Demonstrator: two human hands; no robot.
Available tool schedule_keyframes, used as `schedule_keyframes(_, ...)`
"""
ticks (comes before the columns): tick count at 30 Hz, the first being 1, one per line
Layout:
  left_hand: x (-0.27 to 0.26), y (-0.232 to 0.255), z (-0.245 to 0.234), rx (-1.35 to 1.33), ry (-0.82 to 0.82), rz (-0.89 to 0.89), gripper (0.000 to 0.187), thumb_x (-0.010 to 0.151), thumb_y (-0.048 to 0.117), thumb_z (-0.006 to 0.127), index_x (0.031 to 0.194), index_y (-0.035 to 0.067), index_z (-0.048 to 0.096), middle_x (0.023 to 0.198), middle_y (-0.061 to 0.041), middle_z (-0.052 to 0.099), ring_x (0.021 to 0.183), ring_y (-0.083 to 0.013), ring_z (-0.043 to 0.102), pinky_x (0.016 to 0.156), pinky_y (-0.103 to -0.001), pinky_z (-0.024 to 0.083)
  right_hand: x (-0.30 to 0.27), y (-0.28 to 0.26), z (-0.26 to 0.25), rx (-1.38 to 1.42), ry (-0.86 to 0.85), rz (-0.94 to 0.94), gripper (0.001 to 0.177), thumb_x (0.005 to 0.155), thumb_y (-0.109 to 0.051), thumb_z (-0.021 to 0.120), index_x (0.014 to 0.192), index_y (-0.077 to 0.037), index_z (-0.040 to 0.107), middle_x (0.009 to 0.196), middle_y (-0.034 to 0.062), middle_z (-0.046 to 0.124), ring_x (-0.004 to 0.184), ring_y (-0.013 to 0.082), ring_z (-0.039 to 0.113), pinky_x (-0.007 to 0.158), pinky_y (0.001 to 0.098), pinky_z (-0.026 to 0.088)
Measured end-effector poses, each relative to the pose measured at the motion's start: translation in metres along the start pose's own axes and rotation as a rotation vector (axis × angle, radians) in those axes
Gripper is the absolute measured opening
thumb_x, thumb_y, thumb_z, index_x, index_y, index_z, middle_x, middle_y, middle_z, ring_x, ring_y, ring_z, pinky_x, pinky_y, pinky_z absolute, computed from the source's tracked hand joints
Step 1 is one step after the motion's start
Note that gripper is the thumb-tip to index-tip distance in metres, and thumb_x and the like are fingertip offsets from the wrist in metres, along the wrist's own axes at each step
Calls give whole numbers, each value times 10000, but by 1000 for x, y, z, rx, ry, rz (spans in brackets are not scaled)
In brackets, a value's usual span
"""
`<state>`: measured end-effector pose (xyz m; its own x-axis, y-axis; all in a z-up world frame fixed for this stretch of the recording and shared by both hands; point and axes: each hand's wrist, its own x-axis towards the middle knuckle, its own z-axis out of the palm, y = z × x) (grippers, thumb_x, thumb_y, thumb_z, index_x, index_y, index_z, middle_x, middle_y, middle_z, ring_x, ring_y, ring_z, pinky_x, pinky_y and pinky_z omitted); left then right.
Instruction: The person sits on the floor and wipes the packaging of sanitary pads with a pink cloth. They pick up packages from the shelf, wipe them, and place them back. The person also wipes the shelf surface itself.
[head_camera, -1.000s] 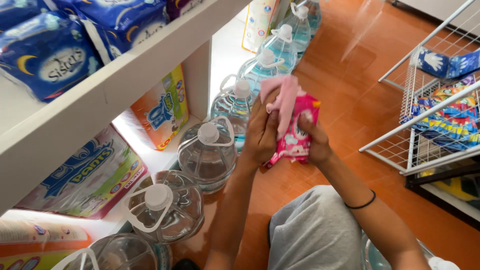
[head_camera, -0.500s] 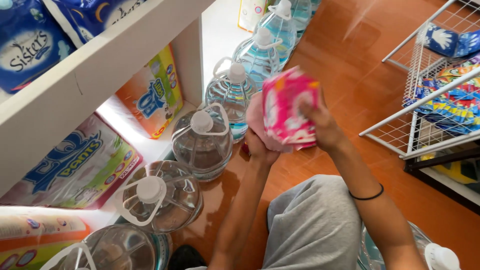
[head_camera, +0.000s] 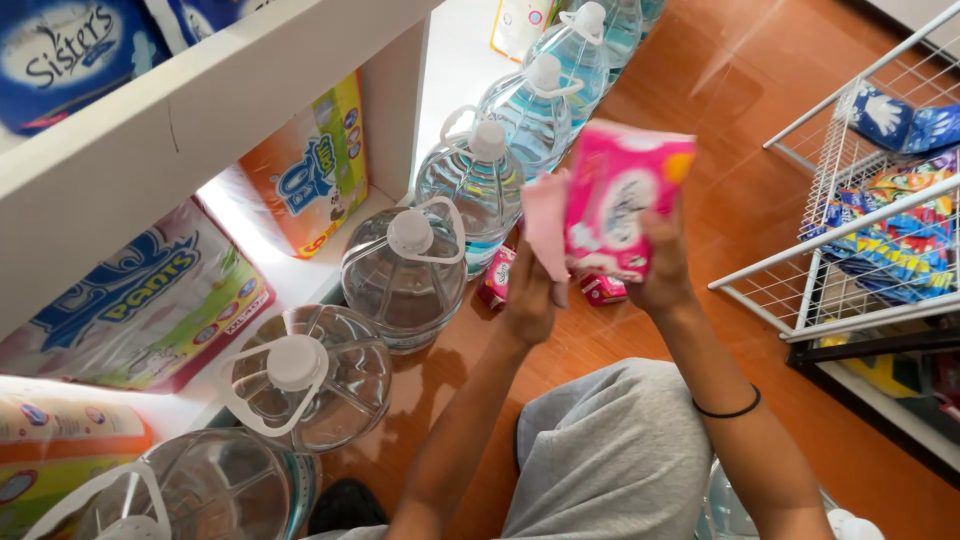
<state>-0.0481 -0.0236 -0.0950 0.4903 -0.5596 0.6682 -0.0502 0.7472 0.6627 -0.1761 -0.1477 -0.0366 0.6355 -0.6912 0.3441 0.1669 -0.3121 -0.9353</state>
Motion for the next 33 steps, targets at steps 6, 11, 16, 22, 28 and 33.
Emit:
schedule_keyframes(6,15,15,0,-602,280,-185,425,1016,281,392,1326,33,546,1429,-84,468,1400,-222,392,1202,-355,254,-9,36,-30,417,161,-61,796,839,-292,537,1593,-137,332,1155,179,625,867,283,696,802,473,657)
schedule_keyframes(11,-7,-11,-25,22,374,158,306,1103,67,408,1330,-65,564,1174,-233,579,1286,-312,510,1126,-422,393,-8,-65,50,-447,21,-467,959,666,-102,892,1497,-31,419,1301,211,558,1188,307,588,1045,491,491)
schedule_keyframes(16,43,87,-34,354,64,340,303,1009,208,521,1273,65,568,1410,-132,564,1376,-368,542,1209,-471,371,-19,-66,55,-908,-35,-777,819,625,-358,961,1283,7,637,1255,207,654,1100,403,670,940,506,558)
schedule_keyframes(22,40,89,-30,-67,23,203,493,1067,434,433,1204,89,759,1288,-121,687,1332,-347,603,1235,-511,388,-26,-82,64,-776,-183,-955,700,641,-334,960,1144,63,678,1185,283,649,1026,490,685,870,558,566)
schedule_keyframes(28,23,47,-36,-676,88,-132,573,979,293,639,1446,6,468,1476,-215,535,1370,-347,531,1197,-482,416,-34,-88,69,-923,-170,-912,802,636,-167,942,1331,-8,577,1275,232,668,1095,427,705,909,504,584)
schedule_keyframes(33,15,28,-57,-746,-39,-230,826,762,-18,815,1514,21,476,1454,-212,600,1258,-284,643,1110,-375,548,-38,-104,82,-1094,-89,-732,875,638,-169,946,1406,-48,545,1364,161,621,1150,341,690,881,429,599)
